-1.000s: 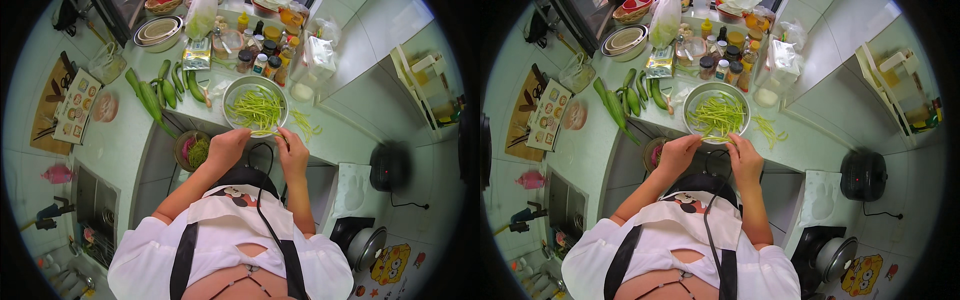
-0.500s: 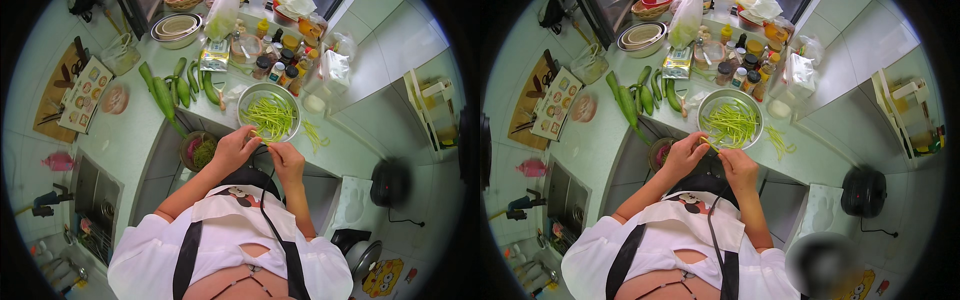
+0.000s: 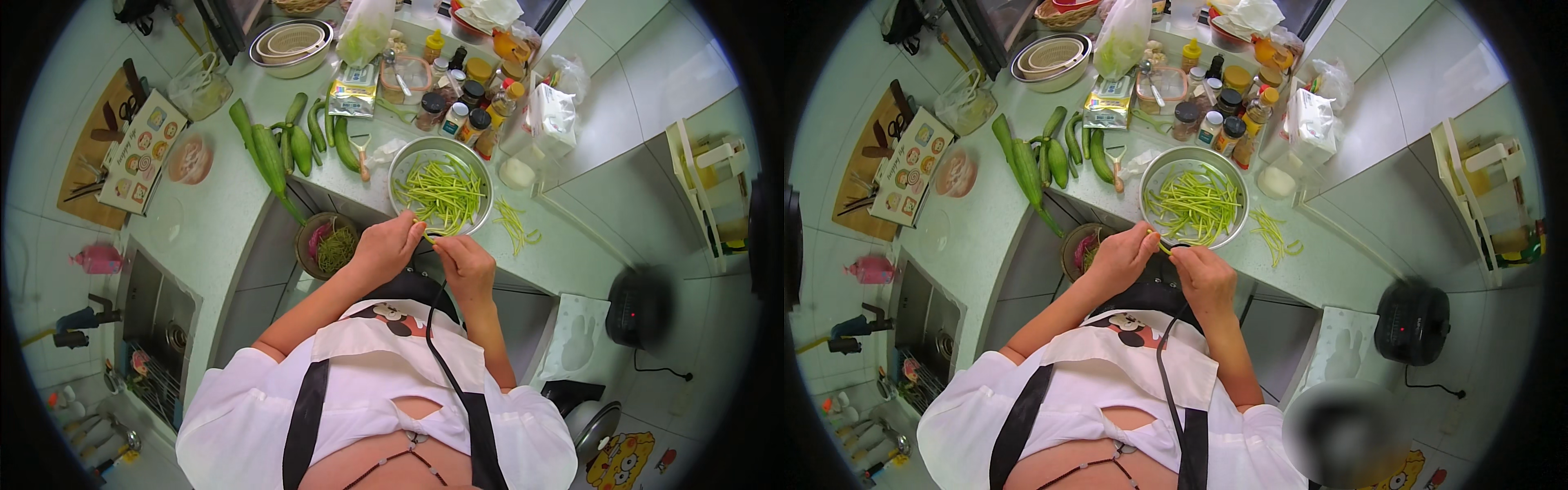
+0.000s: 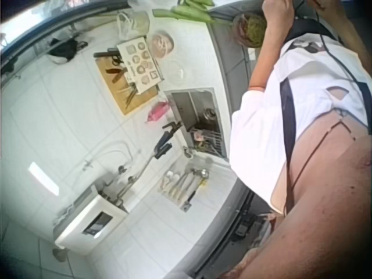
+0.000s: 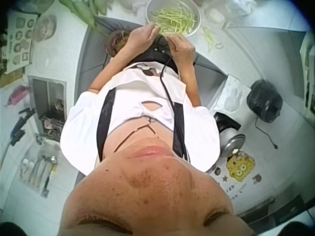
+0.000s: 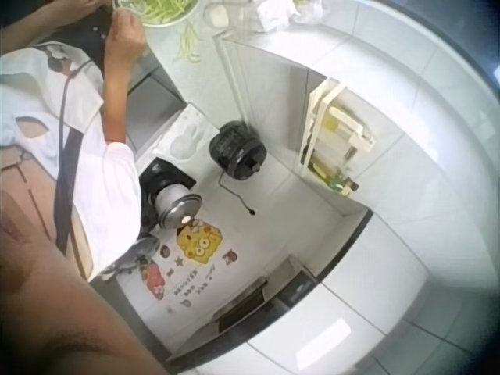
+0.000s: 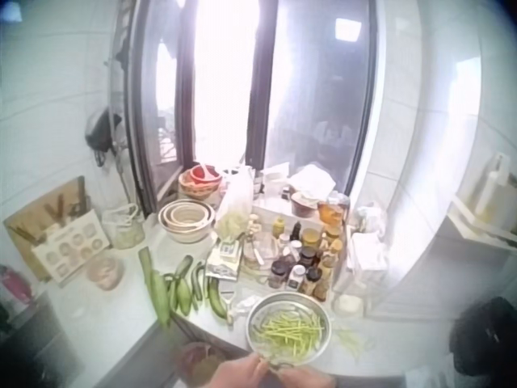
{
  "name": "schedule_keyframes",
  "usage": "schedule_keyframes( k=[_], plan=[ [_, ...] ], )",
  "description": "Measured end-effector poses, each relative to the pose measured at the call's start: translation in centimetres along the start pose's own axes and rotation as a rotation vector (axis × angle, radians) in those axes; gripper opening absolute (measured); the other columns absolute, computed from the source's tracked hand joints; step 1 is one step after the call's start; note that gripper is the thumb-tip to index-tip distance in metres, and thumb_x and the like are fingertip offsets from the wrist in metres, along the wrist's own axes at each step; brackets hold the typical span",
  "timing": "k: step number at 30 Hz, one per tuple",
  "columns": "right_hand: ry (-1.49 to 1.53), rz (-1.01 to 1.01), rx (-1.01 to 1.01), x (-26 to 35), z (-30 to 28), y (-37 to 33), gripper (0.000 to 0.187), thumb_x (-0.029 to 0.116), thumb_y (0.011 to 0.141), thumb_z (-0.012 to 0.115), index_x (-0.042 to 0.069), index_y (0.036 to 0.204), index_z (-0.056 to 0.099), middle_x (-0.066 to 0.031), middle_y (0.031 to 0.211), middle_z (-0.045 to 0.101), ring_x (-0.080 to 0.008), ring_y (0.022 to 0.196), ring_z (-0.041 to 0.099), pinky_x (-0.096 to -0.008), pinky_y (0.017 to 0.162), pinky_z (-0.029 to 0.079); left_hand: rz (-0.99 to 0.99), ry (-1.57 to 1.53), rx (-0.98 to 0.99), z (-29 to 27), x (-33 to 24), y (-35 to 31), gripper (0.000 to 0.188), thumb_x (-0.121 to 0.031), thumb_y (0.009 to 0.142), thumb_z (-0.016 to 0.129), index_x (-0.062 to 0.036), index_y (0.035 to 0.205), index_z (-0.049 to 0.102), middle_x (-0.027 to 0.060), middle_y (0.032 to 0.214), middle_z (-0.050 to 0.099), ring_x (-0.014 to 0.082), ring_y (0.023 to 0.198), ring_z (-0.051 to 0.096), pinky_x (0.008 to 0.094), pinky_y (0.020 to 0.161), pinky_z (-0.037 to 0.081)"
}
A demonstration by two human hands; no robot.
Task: The person peels long green vegetables by hand, pulling off thin strips and placing them into a metal bowl on the counter.
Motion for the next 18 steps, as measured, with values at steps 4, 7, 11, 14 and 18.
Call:
schedule_keyframes(
  k=[4,7,11,14,18],
  plan=[
    [0.005,0.002,-0.002,-0.06,0.01,0.05,0.011,0.012,0.076,0.071,0.009,0.085,0.066,-0.0059,0.077,0.064,-0.0255,0.066,0.063,-0.0338,0.056,0.049,-0.002,0.002,0.016,0.52,0.30,0.23,0.028,-0.028,0.098,0.042,-0.0034,0.091,0.053,0.0150,0.073,0.063,0.0352,0.070,0.061,0.0419,0.061,0.047],
    [0.005,0.003,0.000,-0.15,-0.02,0.07,0.011,0.011,0.076,0.071,0.009,0.085,0.066,-0.0062,0.077,0.064,-0.0260,0.066,0.063,-0.0339,0.057,0.049,-0.009,0.049,0.047,0.81,0.35,0.21,0.029,-0.029,0.099,0.041,-0.0031,0.091,0.053,0.0152,0.073,0.063,0.0354,0.069,0.061,0.0417,0.061,0.047],
    [0.041,0.058,-0.011,-0.50,0.18,-0.13,0.010,0.010,0.078,0.070,0.007,0.086,0.066,-0.0076,0.078,0.064,-0.0258,0.066,0.063,-0.0330,0.057,0.049,0.021,-0.087,0.017,0.49,0.14,0.37,0.026,-0.026,0.096,0.046,-0.0028,0.085,0.049,0.0186,0.068,0.058,0.0403,0.066,0.057,0.0467,0.056,0.044],
    [0.185,0.248,-0.012,-0.66,0.23,-0.21,0.009,0.010,0.080,0.068,0.005,0.088,0.065,-0.0094,0.078,0.064,-0.0251,0.065,0.062,-0.0320,0.057,0.049,0.015,-0.276,0.049,0.00,-0.28,0.36,0.021,-0.022,0.094,0.050,-0.0021,0.086,0.050,0.0176,0.070,0.059,0.0392,0.068,0.058,0.0435,0.057,0.045],
    [0.212,0.304,-0.008,-0.66,0.19,0.01,0.009,0.009,0.081,0.068,0.005,0.089,0.065,-0.0105,0.077,0.064,-0.0246,0.064,0.062,-0.0315,0.057,0.049,0.071,-0.272,0.011,0.37,0.22,0.14,0.013,-0.015,0.090,0.054,-0.0022,0.087,0.051,0.0172,0.074,0.059,0.0381,0.069,0.058,0.0419,0.060,0.046]
  ],
)
Point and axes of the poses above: each hand's wrist, its own y-axis towards the middle knuckle, its own z-axis out of the palm, x = y × z, the point moved 2 cm from there along y, towards the middle knuckle
